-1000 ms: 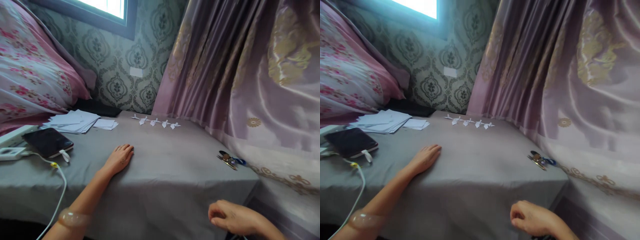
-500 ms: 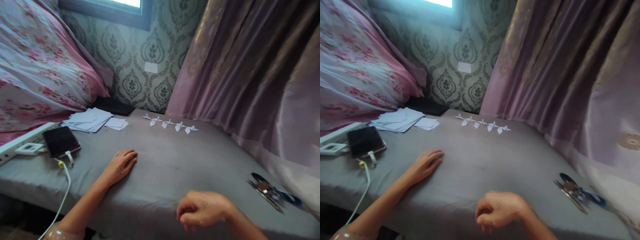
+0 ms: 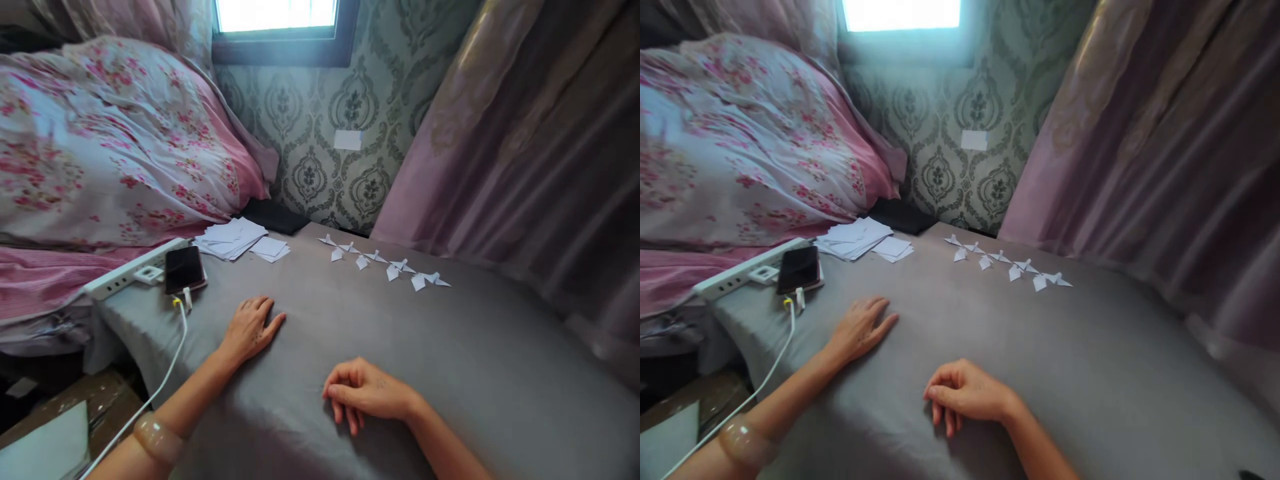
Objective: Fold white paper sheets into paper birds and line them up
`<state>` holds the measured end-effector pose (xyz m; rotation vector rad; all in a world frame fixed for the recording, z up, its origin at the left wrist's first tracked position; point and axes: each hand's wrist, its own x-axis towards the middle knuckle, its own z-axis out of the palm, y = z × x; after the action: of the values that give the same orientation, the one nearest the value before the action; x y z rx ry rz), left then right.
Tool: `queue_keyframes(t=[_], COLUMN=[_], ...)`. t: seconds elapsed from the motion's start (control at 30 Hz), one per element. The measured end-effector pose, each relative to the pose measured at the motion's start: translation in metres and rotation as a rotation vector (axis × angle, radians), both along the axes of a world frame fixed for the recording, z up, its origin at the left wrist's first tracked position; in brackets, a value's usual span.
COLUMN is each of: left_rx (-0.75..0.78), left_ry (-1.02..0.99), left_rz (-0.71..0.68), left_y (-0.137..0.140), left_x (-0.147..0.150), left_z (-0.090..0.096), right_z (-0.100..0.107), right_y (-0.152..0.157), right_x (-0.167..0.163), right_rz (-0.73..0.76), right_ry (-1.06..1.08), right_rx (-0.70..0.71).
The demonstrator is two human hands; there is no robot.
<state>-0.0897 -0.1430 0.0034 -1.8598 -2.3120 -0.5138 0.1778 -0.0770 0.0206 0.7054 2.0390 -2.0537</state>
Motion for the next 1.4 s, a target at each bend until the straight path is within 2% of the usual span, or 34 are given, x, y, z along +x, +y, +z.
queue_keyframes(t=[0.23,0.3,0.47,0.6,0.7,0.77,0.8,0.87,0.93,1.03,1.1,1.27,1.4], left_rx=[-0.109,-0.142,-0.189,-0.168,-0.112,-0.059,-0.031,0.021,0.06,0.072,0.045,-0.031,-0.059], left_ry=[0.012,-0.037,-0.105,-0.186,-0.232,-0.253,-0.26,-0.268,-0.269,-0.253,-0.237,-0.187,-0.179], left_rz=[0.043,0.088,0.097,0.082,0.06,0.059,0.07,0.115,0.182,0.263,0.27,0.25,0.274], left_y=[0.028,0.042,0.082,0.112,0.129,0.138,0.141,0.147,0.151,0.16,0.169,0.191,0.195], left_x=[-0.012,-0.021,-0.039,-0.04,-0.039,-0.044,-0.049,-0.064,-0.086,-0.118,-0.132,-0.139,-0.142], left_z=[0.017,0.017,0.009,0.004,0.004,0.004,0.004,0.005,0.007,0.011,0.011,-0.001,-0.011], right_z=[-0.005,-0.005,0.001,0.015,0.025,0.025,0.022,0.013,0.003,-0.008,-0.011,-0.015,-0.016], right_y=[-0.006,-0.006,-0.008,-0.002,0.008,0.013,0.014,0.015,0.015,0.016,0.019,0.022,0.022], right_x=[0.004,0.002,0.0,-0.011,-0.04,-0.068,-0.082,-0.106,-0.119,-0.121,-0.117,-0.113,-0.114], right_rz=[-0.092,-0.109,-0.144,-0.045,0.039,-0.036,-0.13,-0.308,-0.403,-0.438,-0.468,-0.504,-0.511], right_ry=[0.046,0.036,-0.062,-0.175,-0.175,-0.081,-0.016,0.094,0.102,0.119,0.146,0.188,0.2], right_rx=[-0.001,0.0,0.02,-0.002,0.081,0.158,0.177,0.203,0.211,0.164,0.101,0.02,0.009])
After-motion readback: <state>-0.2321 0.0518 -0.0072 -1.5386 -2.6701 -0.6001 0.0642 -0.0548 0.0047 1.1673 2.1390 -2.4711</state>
